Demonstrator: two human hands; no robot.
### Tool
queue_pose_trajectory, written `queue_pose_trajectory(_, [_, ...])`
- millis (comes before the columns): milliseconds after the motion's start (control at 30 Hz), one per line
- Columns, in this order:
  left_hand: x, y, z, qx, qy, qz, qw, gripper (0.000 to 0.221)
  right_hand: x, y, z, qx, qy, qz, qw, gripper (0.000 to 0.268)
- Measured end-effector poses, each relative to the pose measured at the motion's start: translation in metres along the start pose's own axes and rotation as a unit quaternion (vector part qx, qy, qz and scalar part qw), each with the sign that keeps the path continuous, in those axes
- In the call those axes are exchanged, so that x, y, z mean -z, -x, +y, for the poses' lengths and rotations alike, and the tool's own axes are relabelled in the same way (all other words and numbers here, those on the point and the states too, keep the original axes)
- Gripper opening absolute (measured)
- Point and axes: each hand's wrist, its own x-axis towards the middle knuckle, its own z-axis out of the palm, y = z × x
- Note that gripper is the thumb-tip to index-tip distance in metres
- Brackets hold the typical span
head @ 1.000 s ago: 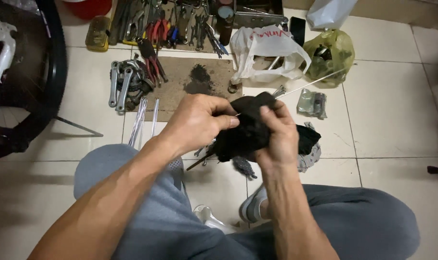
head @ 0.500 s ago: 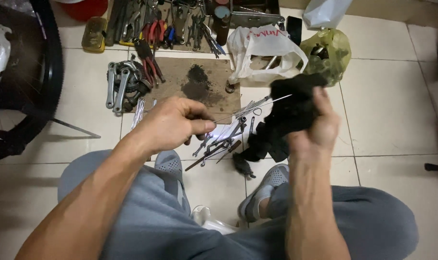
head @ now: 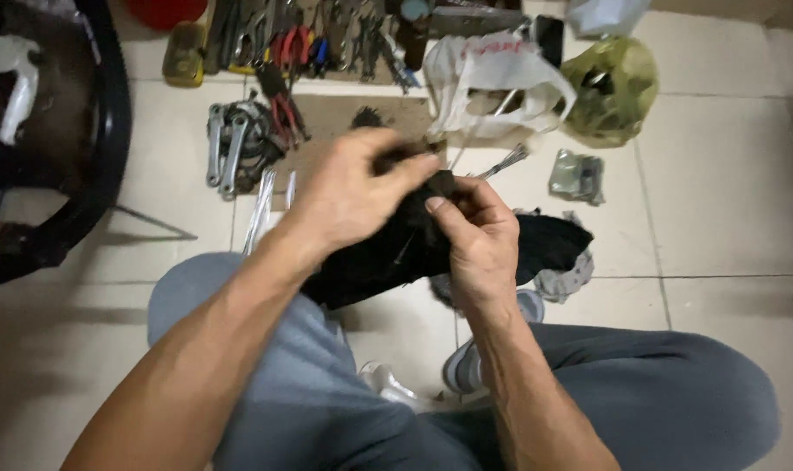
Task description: Cleaning individual bicycle spokes using a cloth and steel wool to remove dirt and rust.
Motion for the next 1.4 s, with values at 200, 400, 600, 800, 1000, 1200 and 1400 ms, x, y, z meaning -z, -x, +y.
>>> queue_pose_trajectory(200, [-0.026, -0.012, -0.031, -0.015, 0.008, 0.024, 1.0, 0.023, 0.0, 0.008, 0.009, 0.034, 0.114, -0.066, 0.991, 0.021])
queue_pose_trajectory(400, [-0.006, -0.018, -0.004, 0.02, 0.134, 0.104, 0.985, 0.016, -0.003, 0.024, 0.026, -0.025, 0.128, -0.095, 0.987, 0.023])
queue_pose_trajectory(600, [0.025, -0.045, -0.026, -0.04, -0.018, 0.148, 0.988, 0.025, 0.007, 0.031, 0.063, -0.119, 0.171, -0.039, 0.977, 0.019])
queue_pose_trajectory(800, [0.066, -0.058, -0.082, 0.149, -0.109, 0.068, 0.98, 0.024, 0.013, 0.041, 0.09, -0.309, 0.46, -0.115, 0.824, 0.029])
queue_pose_trajectory(1000, [0.054, -0.048, -0.293, 0.35, -0.264, 0.018, 0.899, 0.031, 0.08, 0.071, 0.198, -0.182, 0.609, -0.268, 0.723, 0.035])
queue_pose_trajectory(1200, [0.016, -0.034, -0.414, 0.41, -0.268, 0.032, 0.871, 0.027, 0.047, 0.033, 0.141, -0.225, 0.686, -0.363, 0.589, 0.04])
queue_pose_trajectory(1400, [-0.008, -0.045, -0.468, 0.378, -0.275, 0.036, 0.883, 0.017, 0.041, -0.04, 0.08, -0.24, 0.756, -0.422, 0.439, 0.048])
